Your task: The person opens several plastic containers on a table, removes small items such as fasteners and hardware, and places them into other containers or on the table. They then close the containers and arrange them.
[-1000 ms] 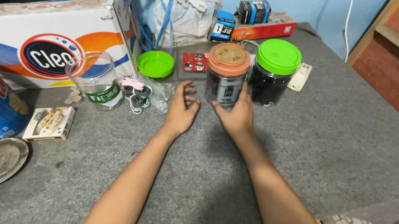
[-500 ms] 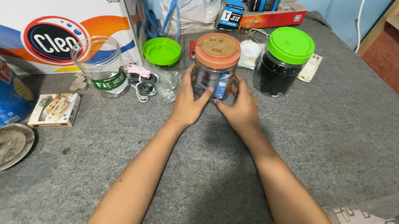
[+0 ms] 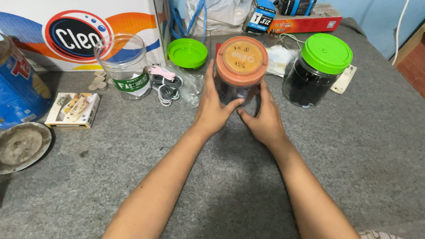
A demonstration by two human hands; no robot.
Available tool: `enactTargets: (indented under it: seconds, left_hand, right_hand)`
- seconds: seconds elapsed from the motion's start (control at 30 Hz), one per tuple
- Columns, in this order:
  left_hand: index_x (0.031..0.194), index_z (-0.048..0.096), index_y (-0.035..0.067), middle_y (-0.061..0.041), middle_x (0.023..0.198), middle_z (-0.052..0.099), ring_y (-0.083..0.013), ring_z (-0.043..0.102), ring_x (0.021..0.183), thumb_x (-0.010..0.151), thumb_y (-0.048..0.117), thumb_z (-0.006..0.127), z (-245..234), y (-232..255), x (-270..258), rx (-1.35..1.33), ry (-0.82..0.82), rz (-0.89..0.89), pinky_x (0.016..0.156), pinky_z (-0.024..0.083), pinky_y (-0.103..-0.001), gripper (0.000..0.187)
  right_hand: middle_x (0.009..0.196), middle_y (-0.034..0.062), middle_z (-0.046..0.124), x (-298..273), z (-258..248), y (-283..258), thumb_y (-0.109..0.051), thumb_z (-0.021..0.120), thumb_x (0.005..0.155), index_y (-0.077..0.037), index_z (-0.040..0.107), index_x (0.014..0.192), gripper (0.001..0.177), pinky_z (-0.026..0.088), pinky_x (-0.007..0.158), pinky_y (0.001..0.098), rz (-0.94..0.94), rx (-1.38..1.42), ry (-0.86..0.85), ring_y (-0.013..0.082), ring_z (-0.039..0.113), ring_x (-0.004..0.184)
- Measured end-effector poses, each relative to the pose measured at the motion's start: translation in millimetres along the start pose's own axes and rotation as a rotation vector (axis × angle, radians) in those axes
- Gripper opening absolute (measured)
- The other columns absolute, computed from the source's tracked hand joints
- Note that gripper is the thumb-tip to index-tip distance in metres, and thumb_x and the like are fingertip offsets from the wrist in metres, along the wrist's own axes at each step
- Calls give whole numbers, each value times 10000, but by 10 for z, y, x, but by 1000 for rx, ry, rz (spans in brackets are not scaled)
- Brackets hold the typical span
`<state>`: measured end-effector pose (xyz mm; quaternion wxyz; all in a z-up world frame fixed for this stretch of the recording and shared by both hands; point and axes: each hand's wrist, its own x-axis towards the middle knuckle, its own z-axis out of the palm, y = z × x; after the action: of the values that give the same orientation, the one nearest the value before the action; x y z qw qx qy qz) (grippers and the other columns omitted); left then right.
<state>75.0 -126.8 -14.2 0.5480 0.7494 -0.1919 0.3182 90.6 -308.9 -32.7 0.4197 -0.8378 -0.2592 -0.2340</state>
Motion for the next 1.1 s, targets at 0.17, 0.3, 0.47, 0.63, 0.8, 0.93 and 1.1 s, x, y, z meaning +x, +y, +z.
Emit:
enactTargets:
  seconds: [0.17,0.3,0.47,0.63,0.8,0.93,1.1]
  left_hand:
    - [1615,150,44,-257,1622,302,-424,317,1530,711,23,876,-13,47,-27,125,56,14,1252,315,-460,1160]
    - [1596,214,52,-218,1604,337,-424,338,1511,683,3,869,-31,76,-21,165,66,51,1253,315,-463,1125]
    - [1592,220,52,-203,1629,343,-412,332,1518,688,-50,847,-64,85,-43,248,46,120,1253,295,-467,1105]
    - [1595,248,64,-189,1646,360,-391,354,1532,675,-73,806,-64,141,-35,284,25,138,1265,317,-448,1085]
    - [1560,208,22,-238,1609,299,-430,324,1486,664,42,847,-50,190,-44,269,36,199,1224,300,-486,1100]
    - [1595,213,39,-203,1636,332,-409,347,1512,725,55,822,-55,175,-64,319,33,216,1256,312,-476,1062]
    - [1602,210,62,-192,1648,328,-405,339,1521,721,32,816,-56,204,-61,332,12,186,1254,315,-466,1070]
  right_hand:
    - [1551,265,497,8,-27,-72,-132,793,839,12,350,1568,865,384,1216,425,-61,-54,3,394,458,1483]
    - [1536,265,472,26,-53,-235,-220,857,855,10,291,1587,953,377,1221,441,-146,-46,110,402,458,1478]
    - [1556,281,408,40,-129,-431,-309,966,726,34,136,1624,1271,369,1193,490,-194,-39,221,433,434,1461]
    - [1498,245,460,44,-200,-555,-320,994,676,15,204,1610,1269,430,1164,464,-206,-12,261,394,504,1407]
    - [1464,223,499,41,-214,-609,-307,994,663,-3,299,1580,1190,455,1156,449,-191,19,268,377,534,1393]
    - [1513,230,437,30,-214,-628,-326,999,661,-8,260,1597,1234,434,1175,464,-250,0,281,388,483,1426]
    - [1551,214,386,35,-280,-655,-349,1000,649,-21,253,1605,1256,416,1200,463,-251,-46,265,384,446,1456]
